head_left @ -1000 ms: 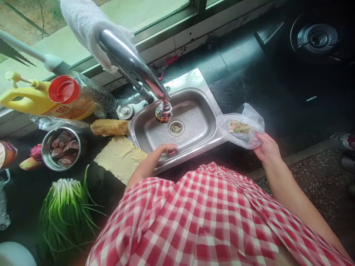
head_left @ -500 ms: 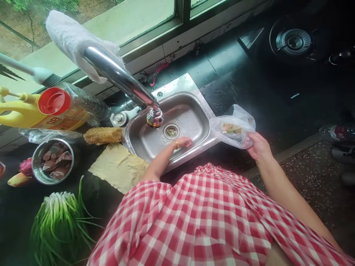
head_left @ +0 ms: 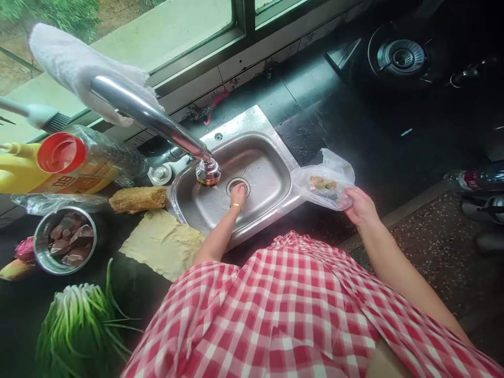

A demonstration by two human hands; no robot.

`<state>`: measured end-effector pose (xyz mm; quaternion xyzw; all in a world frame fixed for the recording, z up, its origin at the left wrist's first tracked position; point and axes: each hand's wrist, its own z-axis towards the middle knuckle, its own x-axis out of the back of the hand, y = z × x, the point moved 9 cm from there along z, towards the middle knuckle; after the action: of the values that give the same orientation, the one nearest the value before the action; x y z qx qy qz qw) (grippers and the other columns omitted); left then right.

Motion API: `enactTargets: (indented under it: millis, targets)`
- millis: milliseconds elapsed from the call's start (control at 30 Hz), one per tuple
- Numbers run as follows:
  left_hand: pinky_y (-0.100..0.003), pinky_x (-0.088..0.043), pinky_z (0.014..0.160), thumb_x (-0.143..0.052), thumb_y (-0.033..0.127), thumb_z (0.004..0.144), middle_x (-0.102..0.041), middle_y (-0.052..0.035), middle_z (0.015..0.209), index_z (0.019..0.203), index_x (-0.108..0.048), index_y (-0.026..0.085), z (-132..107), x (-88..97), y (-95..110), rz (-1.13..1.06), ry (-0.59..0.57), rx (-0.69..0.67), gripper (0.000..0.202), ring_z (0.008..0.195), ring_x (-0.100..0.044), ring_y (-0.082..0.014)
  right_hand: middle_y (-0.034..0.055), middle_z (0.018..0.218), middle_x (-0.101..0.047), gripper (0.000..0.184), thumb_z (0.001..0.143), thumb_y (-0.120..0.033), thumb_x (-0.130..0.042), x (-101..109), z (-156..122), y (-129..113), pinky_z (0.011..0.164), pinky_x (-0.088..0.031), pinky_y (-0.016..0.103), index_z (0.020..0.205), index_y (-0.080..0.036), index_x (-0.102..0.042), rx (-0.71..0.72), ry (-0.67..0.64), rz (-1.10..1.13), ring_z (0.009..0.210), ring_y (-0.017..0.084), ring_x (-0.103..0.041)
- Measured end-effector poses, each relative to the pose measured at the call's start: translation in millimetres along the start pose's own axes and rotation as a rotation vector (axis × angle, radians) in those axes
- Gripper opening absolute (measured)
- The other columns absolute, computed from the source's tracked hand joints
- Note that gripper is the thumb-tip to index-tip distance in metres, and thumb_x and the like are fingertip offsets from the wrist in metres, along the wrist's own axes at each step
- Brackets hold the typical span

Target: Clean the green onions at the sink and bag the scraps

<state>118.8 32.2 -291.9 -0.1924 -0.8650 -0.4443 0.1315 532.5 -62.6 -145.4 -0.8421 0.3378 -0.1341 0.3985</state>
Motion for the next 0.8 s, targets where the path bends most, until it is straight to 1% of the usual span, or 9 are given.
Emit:
enactTargets:
  millis: [67, 133, 167, 233, 400, 533, 600, 700, 800]
  targets:
    - [-0.044, -0.028, 0.116, -0.046, 0.024, 0.089, -0.046, -0.0119, 0.146, 0.125, -0.060, 0.019, -14.1, -31.8, 30.2, 0.304, -0.164, -0.338, 0.040, 0.137, -0.040, -0.0253, -0.0039, 0.062, -0.058, 0.029, 0.050, -0.019, -0.077, -3.6, -0.8, 0.2, 0.037, -0.035, 0.016, 0.075, -0.017, -0.063, -0.004, -0.002, 0.010, 0.046, 0.005, -0.043]
    - [-0.048, -0.010, 0.120, -0.052, 0.027, 0.086, -0.037, -0.0095, 0.153, 0.129, -0.058, 0.022, -31.7, -73.2, 47.8, 0.531, -0.382, -0.607, 0.044, 0.144, -0.027, -0.0268, -0.0039, 0.062, -0.058, 0.030, 0.049, -0.020, -0.078, -6.7, -2.2, -2.0, 0.036, -0.034, 0.016, 0.075, -0.016, -0.063, -0.010, -0.002, 0.014, 0.045, 0.005, -0.043]
    - [-0.049, -0.006, 0.120, -0.054, 0.029, 0.086, -0.035, -0.0089, 0.154, 0.132, -0.056, 0.023, -36.1, -87.8, 51.0, 0.594, -0.466, -0.678, 0.046, 0.145, -0.024, -0.0268, -0.0042, 0.061, -0.057, 0.031, 0.049, -0.020, -0.078, -7.8, -2.9, -3.8, 0.035, -0.033, 0.016, 0.076, -0.016, -0.063, -0.011, -0.004, 0.011, 0.044, 0.005, -0.042]
    - [-0.049, -0.002, 0.120, -0.054, 0.033, 0.086, -0.034, -0.0076, 0.155, 0.136, -0.052, 0.026, -33.0, -101.0, 53.2, 0.659, -0.542, -0.727, 0.051, 0.146, -0.021, -0.0252, -0.0051, 0.059, -0.055, 0.031, 0.049, -0.020, -0.078, -8.2, -3.7, -8.0, 0.035, -0.032, 0.016, 0.076, -0.017, -0.063, -0.006, -0.006, -0.005, 0.043, 0.004, -0.042]
    - [-0.046, 0.001, 0.121, -0.053, 0.037, 0.086, -0.030, -0.0049, 0.157, 0.142, -0.045, 0.028, -3.2, -93.0, 57.8, 0.704, -0.471, -0.741, 0.057, 0.147, -0.017, -0.0234, -0.0047, 0.059, -0.055, 0.033, 0.049, -0.022, -0.079, -6.4, -3.3, -10.1, 0.035, -0.032, 0.016, 0.077, -0.016, -0.062, 0.003, 0.014, -0.017, 0.043, 0.004, -0.042]
    - [-0.045, 0.007, 0.120, -0.044, 0.036, 0.089, -0.028, -0.0078, 0.157, 0.148, -0.035, 0.020, 31.9, -83.3, 72.5, 0.777, -0.308, -0.688, 0.062, 0.148, -0.014, -0.0226, -0.0052, 0.057, -0.055, 0.032, 0.048, -0.019, -0.079, -13.5, -5.2, -4.7, 0.034, -0.032, 0.015, 0.075, -0.015, -0.063, -0.039, 0.015, 0.005, 0.041, 0.004, -0.040]
    - [-0.045, 0.007, 0.120, -0.043, 0.034, 0.089, -0.028, -0.0100, 0.157, 0.149, -0.034, 0.016, 49.3, -75.9, 81.4, 0.787, -0.248, -0.656, 0.063, 0.148, -0.014, -0.0230, -0.0038, 0.060, -0.059, 0.030, 0.048, -0.019, -0.079, -17.6, -7.0, -6.3, 0.035, -0.035, 0.016, 0.075, -0.016, -0.065, -0.044, 0.008, 0.001, 0.043, 0.005, -0.043]
    - [-0.043, -0.002, 0.120, -0.041, 0.031, 0.090, -0.028, -0.0118, 0.157, 0.149, -0.033, 0.013, 64.2, -51.4, 79.8, 0.783, -0.149, -0.558, 0.062, 0.147, -0.017, -0.0244, 0.0006, 0.074, -0.067, 0.031, 0.049, -0.018, -0.078, -17.8, -8.1, -12.3, 0.043, -0.046, 0.018, 0.078, -0.017, -0.067, -0.024, 0.022, -0.007, 0.055, 0.010, -0.057]
    - [-0.043, -0.010, 0.120, -0.038, 0.030, 0.091, -0.027, -0.0126, 0.157, 0.149, -0.032, 0.011, 53.7, -15.5, 54.8, 0.788, -0.042, -0.429, 0.061, 0.147, -0.017, -0.0258, 0.0004, 0.071, -0.066, 0.032, 0.048, -0.017, -0.078, -14.9, -5.6, -11.7, 0.044, -0.047, 0.018, 0.078, -0.016, -0.067, -0.028, 0.027, -0.002, 0.056, 0.010, -0.058]
